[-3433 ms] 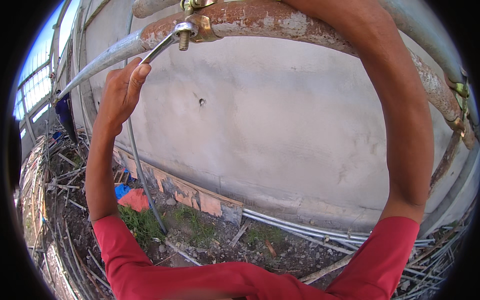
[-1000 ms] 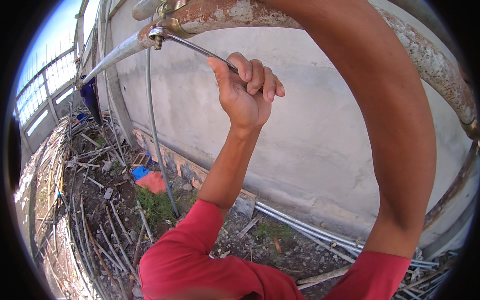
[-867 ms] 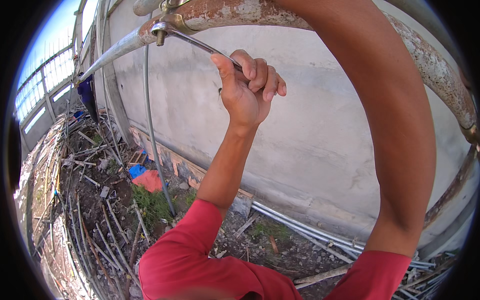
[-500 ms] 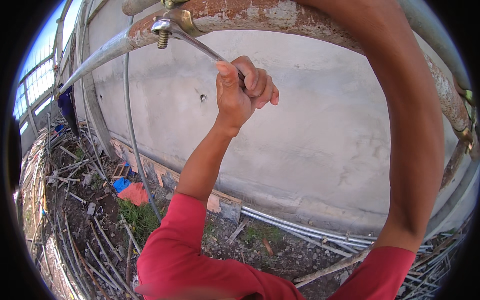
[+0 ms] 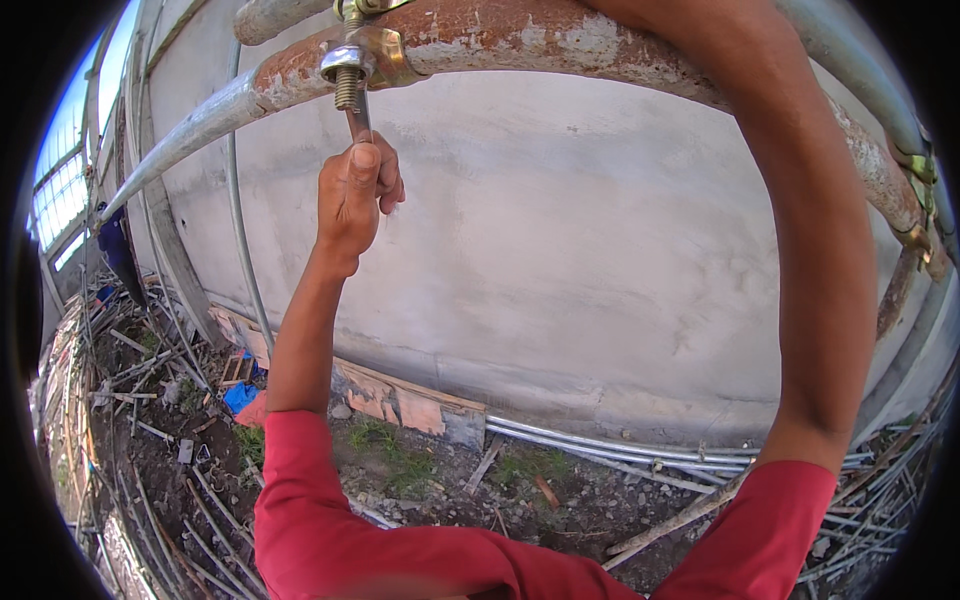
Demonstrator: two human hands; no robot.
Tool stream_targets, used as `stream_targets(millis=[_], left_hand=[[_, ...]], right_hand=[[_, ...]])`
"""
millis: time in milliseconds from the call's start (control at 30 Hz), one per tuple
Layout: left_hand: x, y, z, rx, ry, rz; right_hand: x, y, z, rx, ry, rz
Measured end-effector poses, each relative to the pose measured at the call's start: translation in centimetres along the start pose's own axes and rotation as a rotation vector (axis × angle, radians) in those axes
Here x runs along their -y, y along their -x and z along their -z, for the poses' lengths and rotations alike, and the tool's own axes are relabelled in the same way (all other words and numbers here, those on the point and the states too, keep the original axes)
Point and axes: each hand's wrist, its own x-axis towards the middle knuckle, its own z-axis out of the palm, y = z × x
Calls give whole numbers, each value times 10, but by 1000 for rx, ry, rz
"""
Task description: The person positions a metal scaffolding pole against a wall and uses a wrench to tighten nuts on the pole's joints. The person repeatedly adjusts the pole and tightens multiple connection points to secure the structure.
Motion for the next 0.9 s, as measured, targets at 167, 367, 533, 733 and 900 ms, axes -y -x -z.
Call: stream_targets(millis=[167, 367, 533, 733, 900], left_hand=[[-2, 2, -28, -56, 166, -54], [-12, 6, -88, -87, 666, 28], [-9, -19, -106, -235, 620, -55], [5, -17, -89, -211, 484, -32], [12, -18, -83, -139, 469, -54]], right_hand=[[-9, -8, -7, -29, -59, 65], [-12, -5, -11, -49, -114, 91], [-10, -9, -7, 99, -126, 47], [-10, -10, -7, 90, -121, 68], [-11, -7, -4, 37, -114, 124]])
